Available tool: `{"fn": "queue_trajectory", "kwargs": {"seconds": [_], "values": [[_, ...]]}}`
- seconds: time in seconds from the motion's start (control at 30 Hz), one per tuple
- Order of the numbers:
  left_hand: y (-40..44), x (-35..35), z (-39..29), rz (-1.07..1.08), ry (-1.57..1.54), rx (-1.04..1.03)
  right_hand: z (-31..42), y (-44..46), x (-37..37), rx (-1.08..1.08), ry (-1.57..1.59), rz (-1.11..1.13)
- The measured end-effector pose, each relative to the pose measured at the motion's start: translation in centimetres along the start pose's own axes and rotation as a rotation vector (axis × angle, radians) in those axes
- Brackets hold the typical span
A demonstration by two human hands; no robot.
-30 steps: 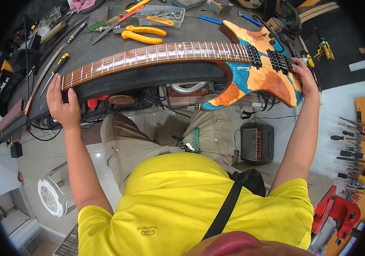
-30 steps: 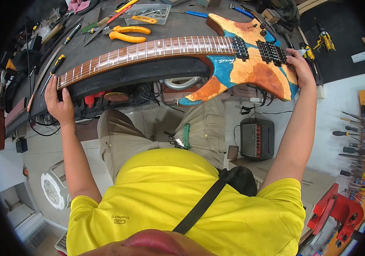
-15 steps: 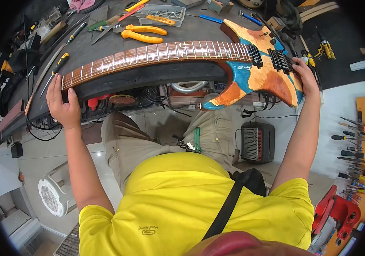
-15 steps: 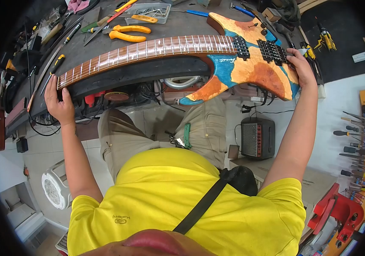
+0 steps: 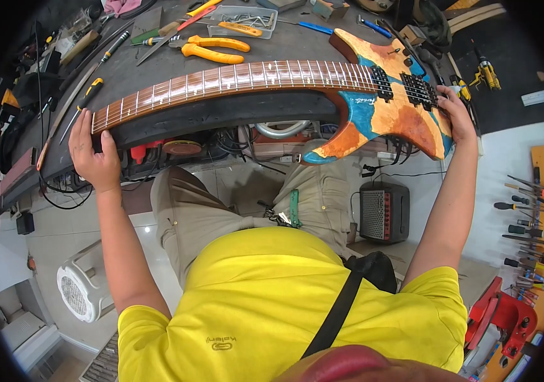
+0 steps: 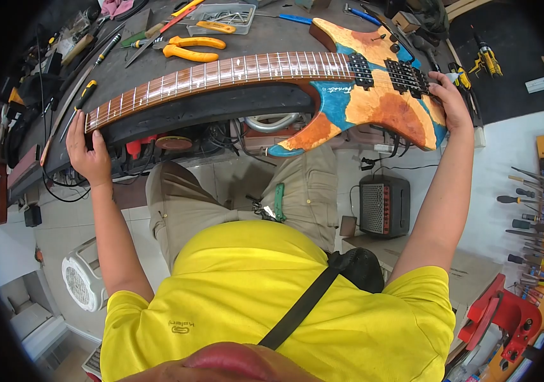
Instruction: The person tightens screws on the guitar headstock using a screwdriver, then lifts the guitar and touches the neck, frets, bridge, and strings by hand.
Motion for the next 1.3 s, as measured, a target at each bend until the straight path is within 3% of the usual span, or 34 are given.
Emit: {"fn": "queue_trajectory", "kwargs": {"seconds": [0.53, 1.0, 1.3], "values": [[0.1, -0.2, 0.0, 0.023, -0.001, -0.017, -0.6, 0.5, 1.3, 0.003, -0.132, -0.001], [0.1, -0.3, 0.3, 0.034, 0.011, -0.023, 0.0, -0.2, 0.4, 0.005, -0.050, -0.041], [1.3, 1.0, -2.8, 0.073, -0.012, -0.016, -1.5, 0.6, 1.0, 0.045, -0.097, -0.030]]}}
Point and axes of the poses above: each hand's wrist, its own y-axis towards the middle knuckle, its own x-axis out of the back of the hand, z = x × y, the point moved 6 cm from there along y, towards the middle knuckle, and after that the axes turned 14 degrees about z, right-handed, at the moved point
